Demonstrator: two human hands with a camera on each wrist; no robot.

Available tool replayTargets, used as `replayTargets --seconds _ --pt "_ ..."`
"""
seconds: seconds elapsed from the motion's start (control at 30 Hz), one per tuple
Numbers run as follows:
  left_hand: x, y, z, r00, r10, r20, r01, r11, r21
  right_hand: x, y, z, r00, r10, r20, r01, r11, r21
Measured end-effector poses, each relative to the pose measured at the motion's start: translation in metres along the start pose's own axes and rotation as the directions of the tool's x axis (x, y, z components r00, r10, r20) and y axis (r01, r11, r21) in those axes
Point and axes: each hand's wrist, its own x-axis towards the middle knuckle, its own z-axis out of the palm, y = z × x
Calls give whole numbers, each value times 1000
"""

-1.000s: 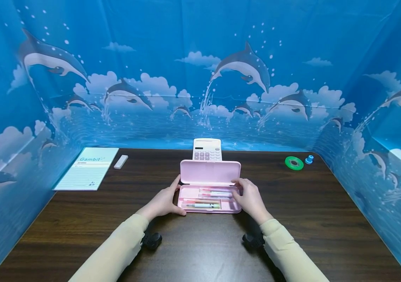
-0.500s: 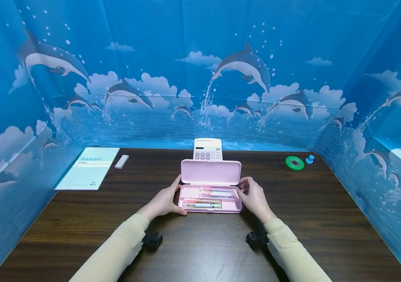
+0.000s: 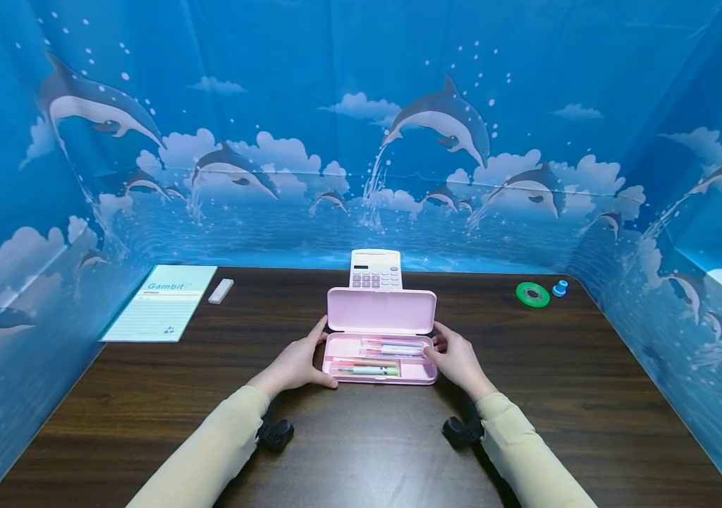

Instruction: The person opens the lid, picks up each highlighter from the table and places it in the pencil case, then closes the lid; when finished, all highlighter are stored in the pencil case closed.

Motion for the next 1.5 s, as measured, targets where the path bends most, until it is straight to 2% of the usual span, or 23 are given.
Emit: replayTargets --seconds 0.57,0.83,1.13,1.33,1.5 --pt "0 0 1 1000 -8 -3 8 1000 -15 -2 0 -2 1000 15 15 -16 999 38" --pt "-1 -1 0 1000 9 -21 -10 1000 -13 -2 1 -6 999 37 37 -39 998 57" --pt "0 -3 1 999 -5 -33 3 999 -39 -3 2 -8 999 40 35 -42 998 49" --pt "-1 -2 1 999 -8 -35 6 999 -37 -9 5 -13 998 12 54 -17 996 91" --pt "-2 -2 1 999 0 -39 -1 999 -42 -13 8 -18 993 -35 111 23 994 110"
